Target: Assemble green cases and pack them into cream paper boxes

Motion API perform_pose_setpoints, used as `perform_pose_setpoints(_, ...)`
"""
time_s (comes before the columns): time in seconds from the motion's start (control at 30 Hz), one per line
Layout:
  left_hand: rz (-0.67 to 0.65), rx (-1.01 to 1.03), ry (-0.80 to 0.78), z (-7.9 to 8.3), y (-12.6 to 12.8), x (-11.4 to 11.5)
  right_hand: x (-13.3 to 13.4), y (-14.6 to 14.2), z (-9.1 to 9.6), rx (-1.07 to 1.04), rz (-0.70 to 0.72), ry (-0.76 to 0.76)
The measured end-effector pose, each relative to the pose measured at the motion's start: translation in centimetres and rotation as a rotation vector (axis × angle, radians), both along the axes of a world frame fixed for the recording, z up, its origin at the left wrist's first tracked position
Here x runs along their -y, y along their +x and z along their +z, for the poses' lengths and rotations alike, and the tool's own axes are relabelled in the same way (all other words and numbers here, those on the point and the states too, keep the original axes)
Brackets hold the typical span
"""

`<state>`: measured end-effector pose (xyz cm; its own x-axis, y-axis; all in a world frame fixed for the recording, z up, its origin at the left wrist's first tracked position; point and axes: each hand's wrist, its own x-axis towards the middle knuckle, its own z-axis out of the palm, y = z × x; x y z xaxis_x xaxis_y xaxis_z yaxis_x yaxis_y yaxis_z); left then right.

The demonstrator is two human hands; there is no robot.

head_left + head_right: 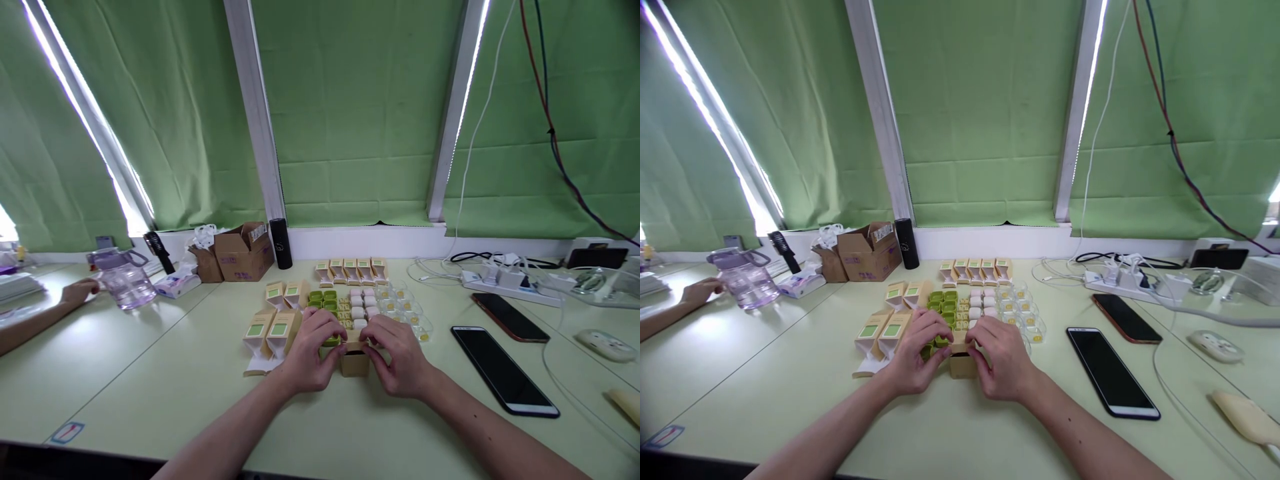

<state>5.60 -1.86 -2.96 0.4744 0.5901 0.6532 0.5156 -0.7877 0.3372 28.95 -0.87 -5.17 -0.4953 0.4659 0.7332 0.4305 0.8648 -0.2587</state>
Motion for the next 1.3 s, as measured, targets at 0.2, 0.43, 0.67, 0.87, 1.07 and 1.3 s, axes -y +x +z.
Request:
perform_pose_setpoints(0.2,-0.035,-0.057,0.103,-0.37,-0.04,-0.23,0.0,-0.15,-0.01,-0.014,0.037,0.062)
perform_pose_setpoints(0.43,-0.086,-0.051,0.191,-0.72,0.0,-0.4,-0.13,-0.4,-0.2,-0.064,0.075,0.122)
perform_pose_setpoints(0.67,-0.092,-0.067,0.187,-0.57,0.07,-0.23,-0.05,-0.33,-0.09,-0.052,0.095,0.117)
perform_pose_setpoints(0.87,-0.094,-0.083,0.201,-0.76,0.06,-0.19,-0.11,-0.26,-0.08,-0.047,0.122,0.125)
perform_pose_setpoints(1.07,-0.125,-0.084,0.212,-0.9,0.04,-0.28,-0.17,-0.19,-0.22,-0.018,0.135,0.114)
perform_pose_setpoints(1.3,-0.151,-0.085,0.213,-0.74,0.12,-0.28,-0.15,-0.33,-0.25,-0.03,0.135,0.122)
